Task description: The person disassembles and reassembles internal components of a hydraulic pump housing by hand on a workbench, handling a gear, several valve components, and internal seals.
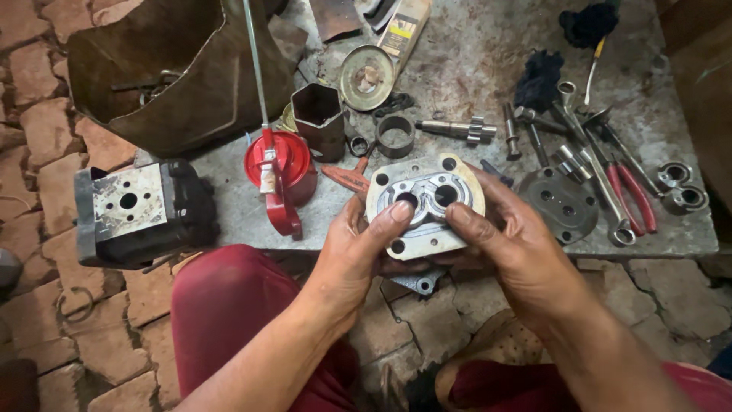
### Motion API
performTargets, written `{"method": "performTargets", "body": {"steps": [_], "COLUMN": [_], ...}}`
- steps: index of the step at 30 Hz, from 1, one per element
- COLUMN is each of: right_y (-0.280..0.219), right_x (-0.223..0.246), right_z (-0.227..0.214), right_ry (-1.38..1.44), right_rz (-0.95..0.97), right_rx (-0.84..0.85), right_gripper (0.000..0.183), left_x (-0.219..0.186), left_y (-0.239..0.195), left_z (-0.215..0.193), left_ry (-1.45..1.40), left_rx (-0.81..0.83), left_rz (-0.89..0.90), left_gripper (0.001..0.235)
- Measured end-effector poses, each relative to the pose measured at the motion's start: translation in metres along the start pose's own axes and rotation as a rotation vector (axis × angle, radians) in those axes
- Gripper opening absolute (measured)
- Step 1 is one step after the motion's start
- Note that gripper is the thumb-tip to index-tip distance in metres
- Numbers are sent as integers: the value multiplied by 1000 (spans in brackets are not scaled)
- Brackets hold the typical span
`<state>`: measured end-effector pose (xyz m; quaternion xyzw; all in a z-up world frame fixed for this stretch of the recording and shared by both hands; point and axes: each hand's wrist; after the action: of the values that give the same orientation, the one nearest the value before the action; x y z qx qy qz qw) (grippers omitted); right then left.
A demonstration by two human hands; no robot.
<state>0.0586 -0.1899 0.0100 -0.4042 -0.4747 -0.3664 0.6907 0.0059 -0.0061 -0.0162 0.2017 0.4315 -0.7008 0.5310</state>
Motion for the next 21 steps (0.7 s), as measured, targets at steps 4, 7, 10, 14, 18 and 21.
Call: {"method": "performTargets", "body": {"steps": [4,7,10,14,18,21], "right_y": [4,4,4,2,0,-2], "right_x": [-2,-2,1,4,6,5], "right_z": [2,-2,-3,-4,-4,-6], "right_ry": [13,8,1,15,-1,-65], "right_rz": [104,143,151,149,172,81], "right_rx": [-62,-61,-38,-14,-15,17], "right_gripper": [63,63,63,61,64,67], "left_x": [-2,-3,-2,-2,-5,-6], "left_y": [1,1,2,2,0,-4], "left_z": [0,-4,-8,-9,-7,-5], "left_ry": [4,-113,-178,-169,-124,-137], "left_rx": [-27,69,105,123,122,145], "left_rz": [-33,-62,-84,-108,-107,-94], "left_gripper": [67,68,64,60,60,59]}}
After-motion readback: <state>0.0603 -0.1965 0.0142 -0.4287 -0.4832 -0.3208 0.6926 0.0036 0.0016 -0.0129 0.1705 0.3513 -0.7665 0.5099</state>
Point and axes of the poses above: each hand's wrist, its own y-axis towards the middle knuckle, its own z-axis out of the palm, x = y × z, and after that the axes turned 5 degrees about -z, right-handed
